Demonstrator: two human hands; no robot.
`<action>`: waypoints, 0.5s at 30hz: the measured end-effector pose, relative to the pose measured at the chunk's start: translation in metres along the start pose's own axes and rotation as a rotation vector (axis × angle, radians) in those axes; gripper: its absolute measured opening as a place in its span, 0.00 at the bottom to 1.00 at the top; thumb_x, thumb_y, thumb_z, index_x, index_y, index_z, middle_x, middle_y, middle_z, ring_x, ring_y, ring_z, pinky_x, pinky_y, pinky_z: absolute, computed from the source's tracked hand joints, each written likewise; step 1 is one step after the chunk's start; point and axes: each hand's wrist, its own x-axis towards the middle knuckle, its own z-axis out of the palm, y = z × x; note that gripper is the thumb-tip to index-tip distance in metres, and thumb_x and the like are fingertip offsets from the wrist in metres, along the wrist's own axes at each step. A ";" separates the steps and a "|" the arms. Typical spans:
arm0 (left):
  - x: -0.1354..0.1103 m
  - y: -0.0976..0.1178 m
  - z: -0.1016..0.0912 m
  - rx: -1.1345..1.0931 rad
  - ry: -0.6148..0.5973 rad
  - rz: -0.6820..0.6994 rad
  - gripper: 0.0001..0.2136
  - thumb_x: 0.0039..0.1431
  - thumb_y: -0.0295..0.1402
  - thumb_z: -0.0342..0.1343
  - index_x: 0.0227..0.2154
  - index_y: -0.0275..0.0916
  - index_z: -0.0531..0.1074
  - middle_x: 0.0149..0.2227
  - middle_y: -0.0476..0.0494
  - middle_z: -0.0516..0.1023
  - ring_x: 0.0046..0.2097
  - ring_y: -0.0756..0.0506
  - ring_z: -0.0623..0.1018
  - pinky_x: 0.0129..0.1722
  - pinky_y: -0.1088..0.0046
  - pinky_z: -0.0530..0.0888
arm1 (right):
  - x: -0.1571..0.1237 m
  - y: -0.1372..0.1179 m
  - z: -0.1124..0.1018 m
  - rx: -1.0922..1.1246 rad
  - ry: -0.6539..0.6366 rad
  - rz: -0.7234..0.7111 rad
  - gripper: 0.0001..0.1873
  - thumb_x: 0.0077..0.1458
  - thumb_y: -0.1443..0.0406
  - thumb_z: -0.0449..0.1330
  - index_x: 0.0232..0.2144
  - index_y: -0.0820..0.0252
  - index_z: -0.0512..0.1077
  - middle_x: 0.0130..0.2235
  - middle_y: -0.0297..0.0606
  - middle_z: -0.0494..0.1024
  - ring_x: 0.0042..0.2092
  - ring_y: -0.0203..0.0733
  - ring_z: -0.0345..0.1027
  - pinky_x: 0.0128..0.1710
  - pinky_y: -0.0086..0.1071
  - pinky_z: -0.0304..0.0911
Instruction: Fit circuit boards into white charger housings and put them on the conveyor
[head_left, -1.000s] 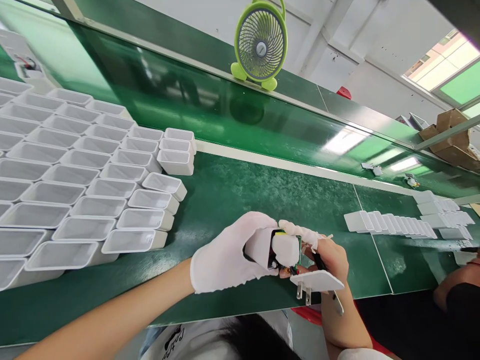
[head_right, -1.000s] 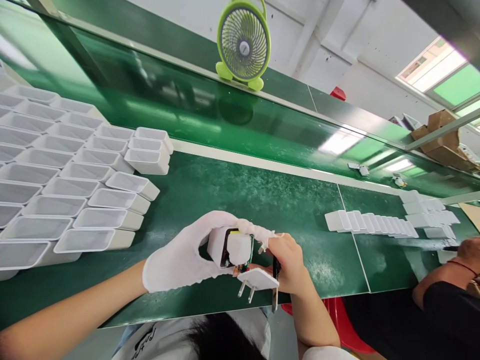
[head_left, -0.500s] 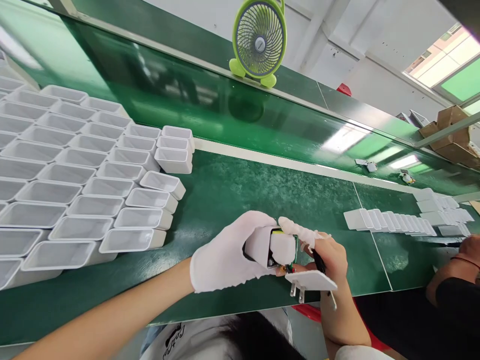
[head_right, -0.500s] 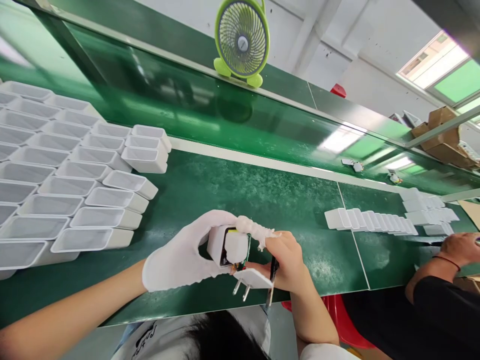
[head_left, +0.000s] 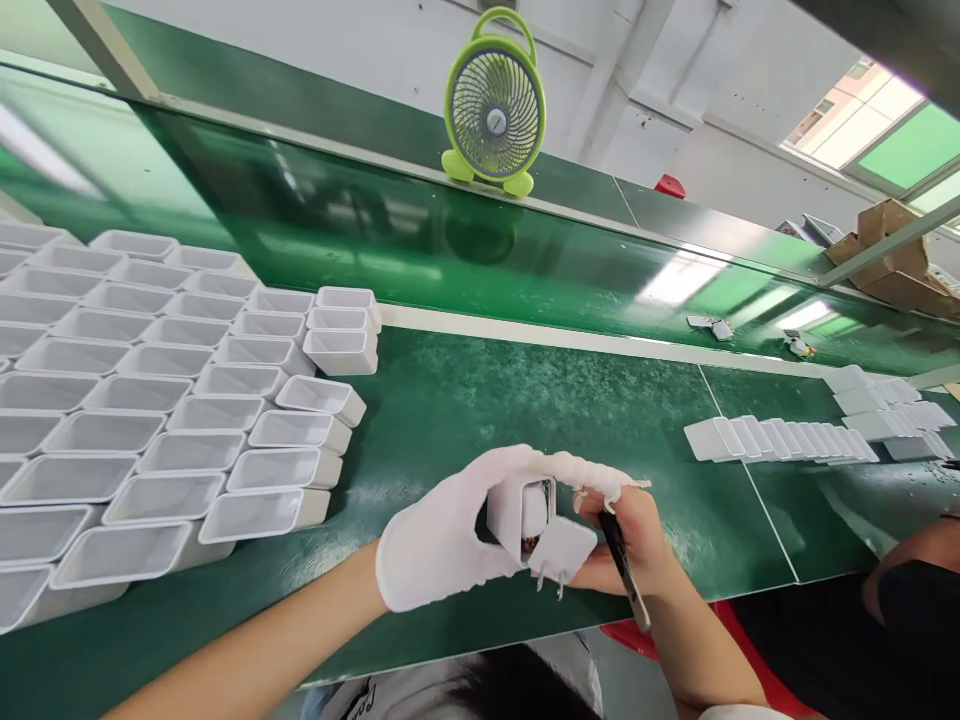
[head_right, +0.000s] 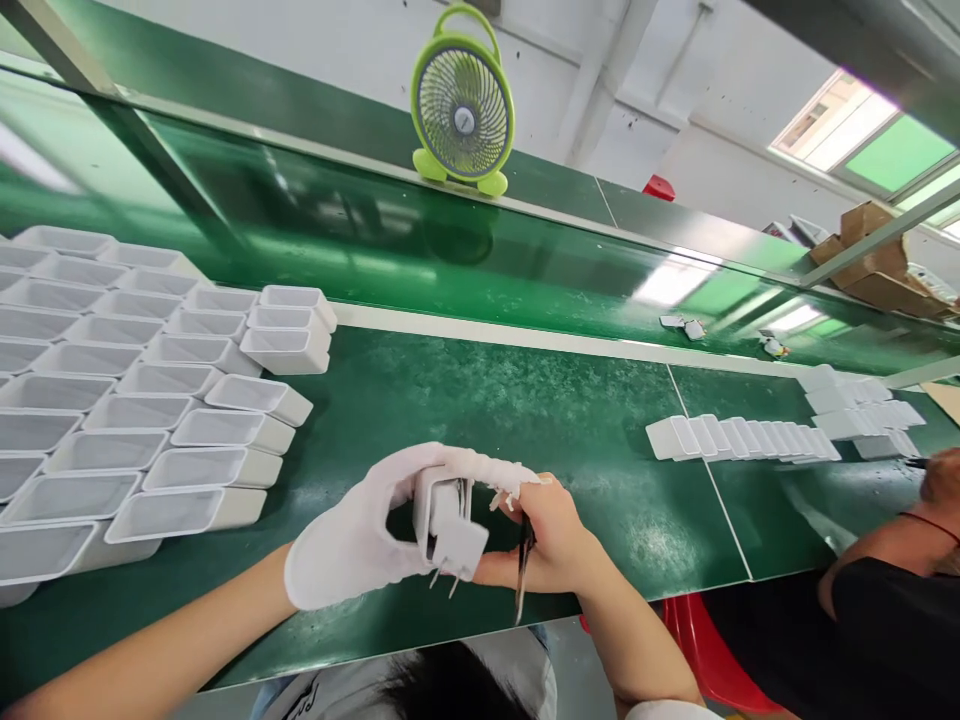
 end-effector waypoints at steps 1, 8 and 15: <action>0.000 -0.001 -0.001 0.077 -0.020 0.057 0.40 0.49 0.32 0.72 0.64 0.46 0.60 0.60 0.28 0.74 0.57 0.31 0.79 0.53 0.53 0.79 | -0.001 0.001 0.002 0.025 0.013 -0.006 0.20 0.51 0.52 0.69 0.42 0.54 0.74 0.21 0.22 0.55 0.21 0.32 0.49 0.21 0.29 0.53; 0.017 0.016 -0.014 0.431 -0.075 0.174 0.10 0.63 0.28 0.54 0.44 0.43 0.77 0.45 0.39 0.83 0.44 0.39 0.81 0.45 0.61 0.77 | -0.002 -0.001 0.012 0.137 0.096 -0.098 0.25 0.49 0.54 0.68 0.48 0.55 0.72 0.22 0.21 0.55 0.20 0.29 0.41 0.17 0.28 0.43; 0.023 0.027 -0.012 0.075 0.191 -0.315 0.20 0.39 0.39 0.73 0.35 0.41 0.73 0.35 0.46 0.78 0.36 0.42 0.77 0.35 0.65 0.75 | 0.018 0.006 -0.001 0.588 0.250 0.221 0.18 0.62 0.51 0.63 0.47 0.56 0.76 0.21 0.22 0.54 0.21 0.31 0.48 0.20 0.27 0.52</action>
